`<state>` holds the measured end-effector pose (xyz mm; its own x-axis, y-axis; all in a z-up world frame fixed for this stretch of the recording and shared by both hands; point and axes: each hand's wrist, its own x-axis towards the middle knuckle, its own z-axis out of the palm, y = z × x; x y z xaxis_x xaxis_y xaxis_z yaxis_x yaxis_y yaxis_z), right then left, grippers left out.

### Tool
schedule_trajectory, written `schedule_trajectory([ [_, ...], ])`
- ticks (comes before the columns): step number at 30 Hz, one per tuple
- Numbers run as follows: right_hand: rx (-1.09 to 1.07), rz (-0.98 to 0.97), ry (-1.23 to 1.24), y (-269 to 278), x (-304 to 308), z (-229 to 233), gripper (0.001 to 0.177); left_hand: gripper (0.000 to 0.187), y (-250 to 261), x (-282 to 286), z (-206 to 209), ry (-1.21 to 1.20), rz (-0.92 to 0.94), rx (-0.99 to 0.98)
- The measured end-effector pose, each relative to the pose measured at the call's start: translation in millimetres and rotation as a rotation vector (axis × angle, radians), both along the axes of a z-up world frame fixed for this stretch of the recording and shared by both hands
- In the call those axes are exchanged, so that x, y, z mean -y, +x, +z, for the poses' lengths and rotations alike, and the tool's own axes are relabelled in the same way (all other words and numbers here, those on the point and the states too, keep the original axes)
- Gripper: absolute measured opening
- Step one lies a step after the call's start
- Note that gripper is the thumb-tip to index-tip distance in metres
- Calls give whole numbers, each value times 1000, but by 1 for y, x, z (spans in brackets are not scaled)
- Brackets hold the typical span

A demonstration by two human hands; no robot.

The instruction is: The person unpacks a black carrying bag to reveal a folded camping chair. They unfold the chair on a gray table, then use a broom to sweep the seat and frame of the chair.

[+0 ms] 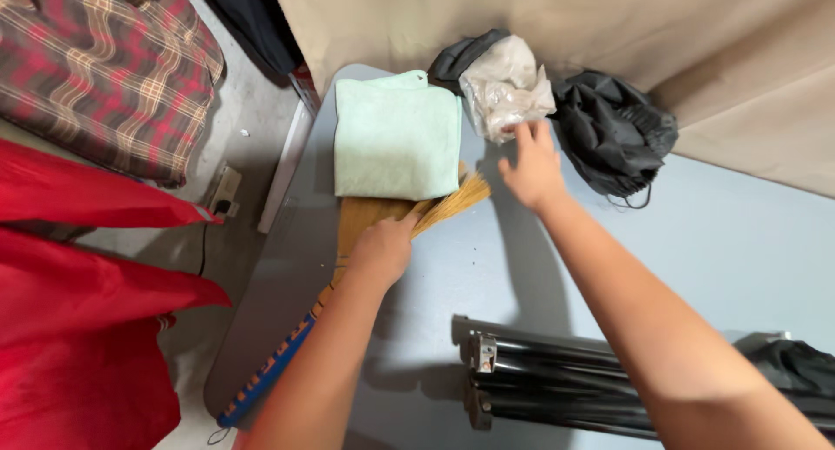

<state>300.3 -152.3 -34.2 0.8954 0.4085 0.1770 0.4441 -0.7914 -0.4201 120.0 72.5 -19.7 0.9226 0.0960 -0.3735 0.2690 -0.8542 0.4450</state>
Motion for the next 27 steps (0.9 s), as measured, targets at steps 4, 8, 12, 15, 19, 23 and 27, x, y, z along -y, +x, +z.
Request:
schedule_trajectory([
  [4,-192,-26,253,-47,20,-15,51,48,-8,7,45,77,-50,85],
  [8,-797,-256,710,-114,16,-22,39,50,-9,17,96,-34,-70,122],
  [12,-1412,-690,1484,-194,6,37,52,52,-5,18,134,-249,10,184],
  [15,-1571,-351,1578,-249,-18,86,52,51,18,16,142,-410,23,425],
  [19,-1566,-94,1414,-287,-21,120,55,46,40,26,133,-747,242,619],
  [23,-1284,62,1349,-276,14,111,44,45,57,40,107,-1234,401,613],
  [27,-1000,-163,1059,-245,88,122,38,55,57,29,58,-985,413,489],
])
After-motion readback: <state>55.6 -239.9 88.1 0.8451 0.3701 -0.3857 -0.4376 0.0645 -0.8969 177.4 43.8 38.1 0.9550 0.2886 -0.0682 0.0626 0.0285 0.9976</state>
